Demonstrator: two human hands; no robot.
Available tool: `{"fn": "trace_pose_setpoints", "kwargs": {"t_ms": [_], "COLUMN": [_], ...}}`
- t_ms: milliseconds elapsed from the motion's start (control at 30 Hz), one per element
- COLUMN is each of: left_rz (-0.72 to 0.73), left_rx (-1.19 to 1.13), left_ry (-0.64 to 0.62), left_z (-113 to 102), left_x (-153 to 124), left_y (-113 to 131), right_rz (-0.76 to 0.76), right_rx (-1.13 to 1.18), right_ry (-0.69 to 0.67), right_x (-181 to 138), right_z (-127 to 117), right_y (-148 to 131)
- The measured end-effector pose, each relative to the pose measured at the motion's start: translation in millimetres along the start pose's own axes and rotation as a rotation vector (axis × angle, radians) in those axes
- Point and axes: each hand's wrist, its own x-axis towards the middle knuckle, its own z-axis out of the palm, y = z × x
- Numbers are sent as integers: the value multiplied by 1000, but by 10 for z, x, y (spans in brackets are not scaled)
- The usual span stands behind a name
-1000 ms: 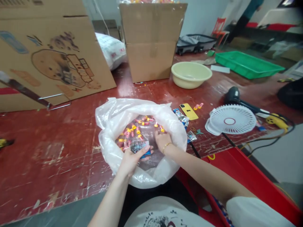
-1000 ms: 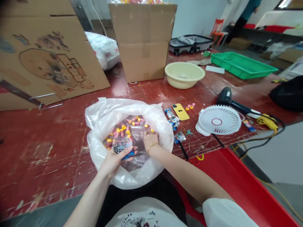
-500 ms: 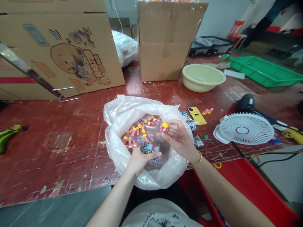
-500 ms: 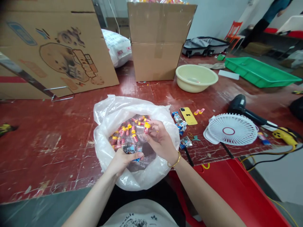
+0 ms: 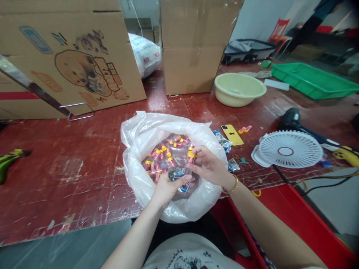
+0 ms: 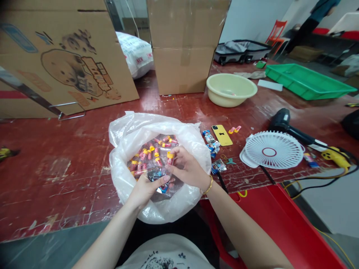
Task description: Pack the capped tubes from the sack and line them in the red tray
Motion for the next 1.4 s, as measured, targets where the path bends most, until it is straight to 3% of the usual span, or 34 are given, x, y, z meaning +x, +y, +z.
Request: {"fn": "trace_pose_setpoints", "kwargs": {"t_ms": [200, 267, 400, 533, 967, 1100, 1167, 1267, 1333, 1400], "left_rz": [-151, -162, -171, -176, -144, -103, -108, -161, -157, -114], "left_rx": [-172, -243, -316, -278, -151, -134, -103, -102, -118, -72], "left_ry": [32, 54, 78, 59, 0, -21, -30, -16, 3, -2], "left_z": [66, 104, 181, 176, 97, 91, 103, 126, 128, 114], "left_x": [-25, -9, 19, -7, -69, -70, -66, -69, -70, -50], "left_y": [34, 51, 86, 99, 17, -6, -10, 3, 16, 23], "right_rz": [190, 212, 221, 229, 109, 39, 45, 44, 62, 174], "right_rx": [361, 333, 169, 83, -25, 73, 152, 156, 23, -210], "right_ry": [136, 173, 110, 199, 268, 244, 287, 509, 768, 1070], "right_x": [-46, -127, -303, -365, -417, -371, -368, -544, -902, -1524], "right_z": [67, 157, 369, 487, 460, 430, 362, 26, -400, -898], "right_y": [196, 270, 315, 317, 412, 345, 313, 319, 391, 502]}}
